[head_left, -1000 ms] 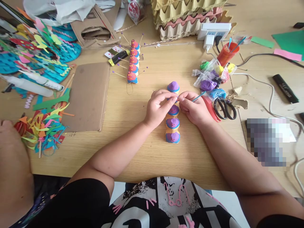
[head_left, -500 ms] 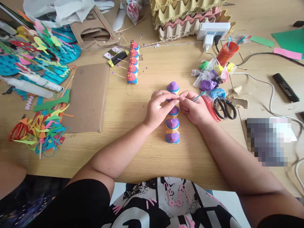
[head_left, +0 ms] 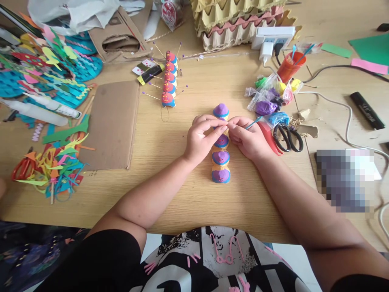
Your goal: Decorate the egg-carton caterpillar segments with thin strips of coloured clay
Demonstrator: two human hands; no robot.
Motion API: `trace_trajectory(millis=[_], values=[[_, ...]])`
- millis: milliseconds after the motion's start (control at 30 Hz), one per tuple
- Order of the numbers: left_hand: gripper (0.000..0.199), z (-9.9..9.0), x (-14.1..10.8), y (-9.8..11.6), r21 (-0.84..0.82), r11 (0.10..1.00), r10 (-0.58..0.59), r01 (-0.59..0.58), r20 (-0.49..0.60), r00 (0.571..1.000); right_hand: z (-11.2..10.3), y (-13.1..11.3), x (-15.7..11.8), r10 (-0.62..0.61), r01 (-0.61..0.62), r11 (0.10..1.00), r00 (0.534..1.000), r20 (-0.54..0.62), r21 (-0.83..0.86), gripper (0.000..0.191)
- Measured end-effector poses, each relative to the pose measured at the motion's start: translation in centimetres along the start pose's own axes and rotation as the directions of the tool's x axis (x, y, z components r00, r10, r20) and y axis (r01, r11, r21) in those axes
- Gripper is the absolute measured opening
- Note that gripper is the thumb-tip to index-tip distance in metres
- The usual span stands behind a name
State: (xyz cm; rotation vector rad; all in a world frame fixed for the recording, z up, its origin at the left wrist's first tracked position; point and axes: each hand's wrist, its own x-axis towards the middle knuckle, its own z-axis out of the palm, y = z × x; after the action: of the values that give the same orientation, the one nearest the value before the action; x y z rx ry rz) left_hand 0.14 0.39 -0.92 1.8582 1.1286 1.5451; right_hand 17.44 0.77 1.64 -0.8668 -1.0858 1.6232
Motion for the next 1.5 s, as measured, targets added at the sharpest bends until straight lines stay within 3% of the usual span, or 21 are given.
trace_trajectory(millis=[467,833,1500], values=[[0.021,0.02,-0.08,-0.15,-0.038,0.999,0.009,-0.009,-0.003,1.0,-0.29,0.3,0.19,-0.016,0.015,0.999,1.0,0.022,0.048,0.048],[0.015,-0.46,0.01,0.48,0.113,0.985,0.133,-0.13,-0.018,0.991,-0.34,0.36,0.21,-0.031,0.03,0.999,0.999,0.027,0.036,0.047],[0.011,-0.31,-0.09,0.44,0.115,0.988,0.104,-0.103,-0.007,0.995,-0.01,0.24,0.13,-0.023,0.023,1.0,1.0,-0.013,0.004,0.05]])
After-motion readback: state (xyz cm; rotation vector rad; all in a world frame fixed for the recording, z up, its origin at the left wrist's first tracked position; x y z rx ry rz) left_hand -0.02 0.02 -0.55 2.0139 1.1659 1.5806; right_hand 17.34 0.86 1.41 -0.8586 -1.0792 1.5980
